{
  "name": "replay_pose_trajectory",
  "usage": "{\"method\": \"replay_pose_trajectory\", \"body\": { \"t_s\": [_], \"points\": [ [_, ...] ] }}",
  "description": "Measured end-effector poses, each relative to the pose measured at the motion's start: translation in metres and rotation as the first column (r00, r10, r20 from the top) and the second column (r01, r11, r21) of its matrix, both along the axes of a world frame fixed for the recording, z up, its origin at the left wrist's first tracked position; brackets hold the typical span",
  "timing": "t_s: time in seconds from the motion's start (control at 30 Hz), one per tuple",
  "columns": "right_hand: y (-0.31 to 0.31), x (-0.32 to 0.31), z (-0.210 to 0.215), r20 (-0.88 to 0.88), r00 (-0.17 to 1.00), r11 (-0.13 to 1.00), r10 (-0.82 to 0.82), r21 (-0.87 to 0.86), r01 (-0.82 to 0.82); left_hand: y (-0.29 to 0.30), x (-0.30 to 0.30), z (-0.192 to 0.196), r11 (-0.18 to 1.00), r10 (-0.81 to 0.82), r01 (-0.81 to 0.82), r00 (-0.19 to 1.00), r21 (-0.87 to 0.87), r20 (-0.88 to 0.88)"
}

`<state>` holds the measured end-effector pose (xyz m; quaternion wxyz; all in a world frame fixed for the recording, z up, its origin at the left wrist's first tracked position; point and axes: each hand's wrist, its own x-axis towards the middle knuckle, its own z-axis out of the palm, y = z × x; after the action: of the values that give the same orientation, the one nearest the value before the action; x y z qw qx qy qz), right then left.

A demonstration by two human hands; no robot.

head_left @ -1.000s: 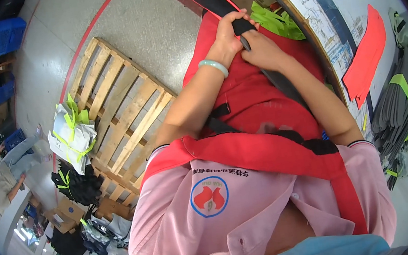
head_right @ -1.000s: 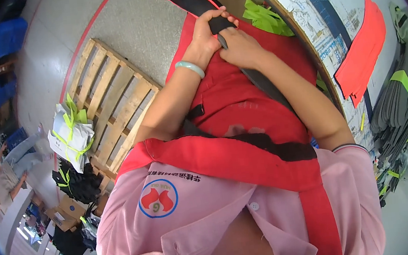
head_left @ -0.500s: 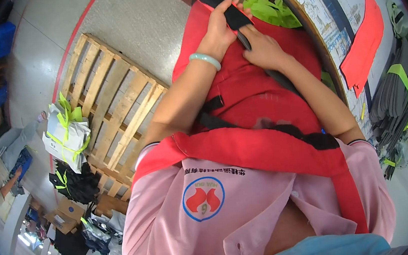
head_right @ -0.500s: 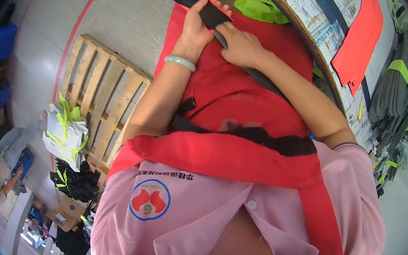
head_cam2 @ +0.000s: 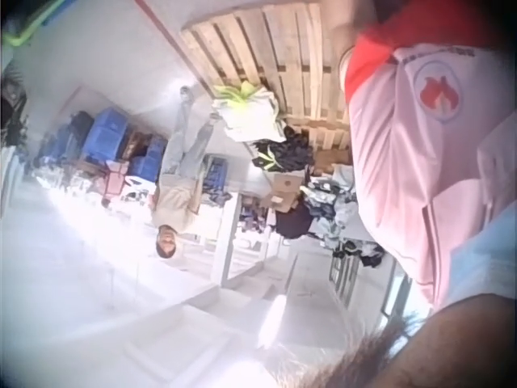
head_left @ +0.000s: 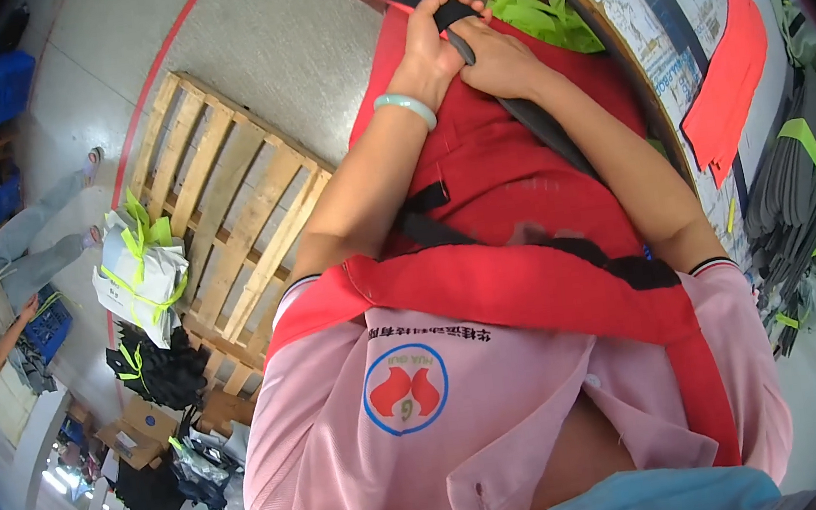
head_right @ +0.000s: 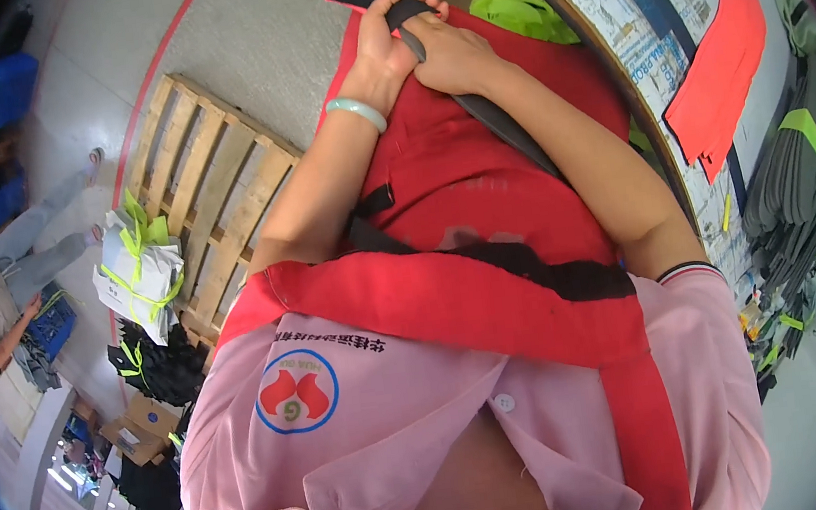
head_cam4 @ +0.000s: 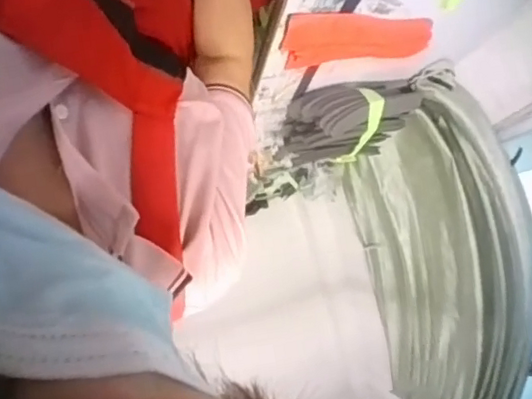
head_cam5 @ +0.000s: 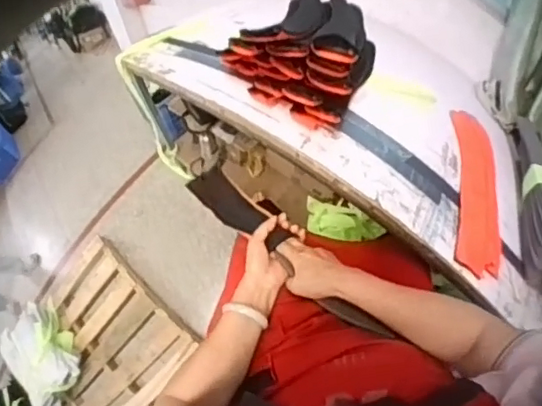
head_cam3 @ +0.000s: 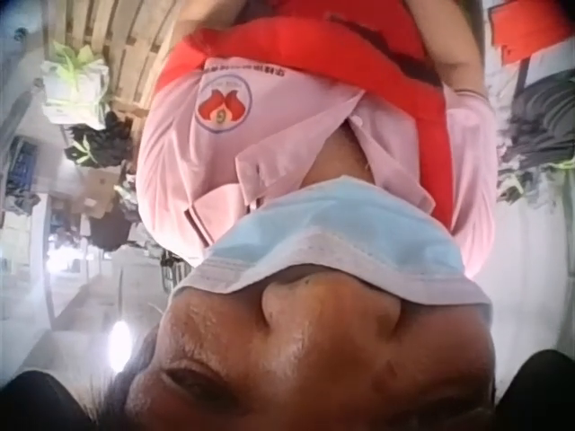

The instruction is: Inspecting and hand-repairing padded components for sports equipment on a factory production line.

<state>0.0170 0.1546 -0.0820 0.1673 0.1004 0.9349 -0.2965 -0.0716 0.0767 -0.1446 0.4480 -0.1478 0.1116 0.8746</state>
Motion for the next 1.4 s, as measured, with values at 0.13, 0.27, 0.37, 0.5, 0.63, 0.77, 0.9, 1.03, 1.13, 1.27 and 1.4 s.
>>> {"method": "replay_pose_trajectory", "body": {
  "t_s": [0.13, 0.27, 0.37, 0.5, 0.63, 0.77, 0.9, 1.03, 1.13, 1.27, 1.4],
  "points": [
    [-0.003, 0.014, 0.017, 0.063, 0.998, 0.998, 0.014, -0.067, -0.01, -0.007, 0.014, 0.015, 0.991, -0.05, 0.065, 0.991, -0.116, 0.125],
    [-0.004, 0.025, 0.012, 0.002, 1.0, 0.997, -0.001, -0.08, 0.001, -0.006, 0.011, 0.014, 0.988, -0.029, 0.044, 0.994, -0.147, 0.103],
    [0.01, -0.007, 0.003, 0.078, 0.995, 0.998, 0.067, -0.02, -0.065, 0.004, 0.003, 0.007, 0.991, -0.012, 0.028, 0.992, -0.128, 0.125],
    [-0.002, 0.012, 0.016, 0.145, 0.989, 0.999, 0.028, -0.044, -0.022, -0.003, 0.011, 0.016, 0.987, -0.054, 0.066, 0.995, -0.15, 0.085],
    [-0.007, 0.036, 0.026, -0.024, 1.0, 1.0, 0.014, -0.003, -0.014, -0.005, 0.013, 0.007, 0.998, -0.039, 0.041, 0.999, -0.055, 0.032],
    [-0.002, -0.012, 0.025, 0.238, 0.967, 0.995, 0.095, 0.015, -0.101, -0.003, 0.006, 0.001, 0.998, -0.018, 0.025, 0.994, -0.057, 0.11],
    [0.005, 0.02, 0.015, 0.092, 0.993, 0.996, 0.075, -0.056, -0.07, -0.005, 0.021, 0.022, 0.984, -0.104, 0.114, 0.991, -0.136, 0.079],
    [-0.004, 0.024, 0.019, 0.083, 0.996, 0.999, 0.034, 0.031, -0.036, -0.004, 0.016, 0.01, 0.984, -0.011, 0.012, 1.0, -0.177, 0.008],
    [0.0, -0.009, 0.004, 0.236, 0.968, 0.99, 0.085, 0.088, -0.108, 0.002, 0.008, 0.014, 0.991, -0.046, 0.054, 0.997, -0.123, 0.069],
    [-0.009, 0.011, 0.025, 0.155, 0.986, 0.997, 0.068, -0.04, -0.063, -0.013, 0.007, 0.013, 0.992, -0.033, 0.042, 0.997, -0.119, 0.074],
    [-0.008, 0.038, 0.029, 0.03, 1.0, 1.0, 0.007, -0.005, -0.007, -0.007, 0.01, 0.01, 0.999, -0.014, 0.015, 0.999, -0.048, 0.035]
  ]
}}
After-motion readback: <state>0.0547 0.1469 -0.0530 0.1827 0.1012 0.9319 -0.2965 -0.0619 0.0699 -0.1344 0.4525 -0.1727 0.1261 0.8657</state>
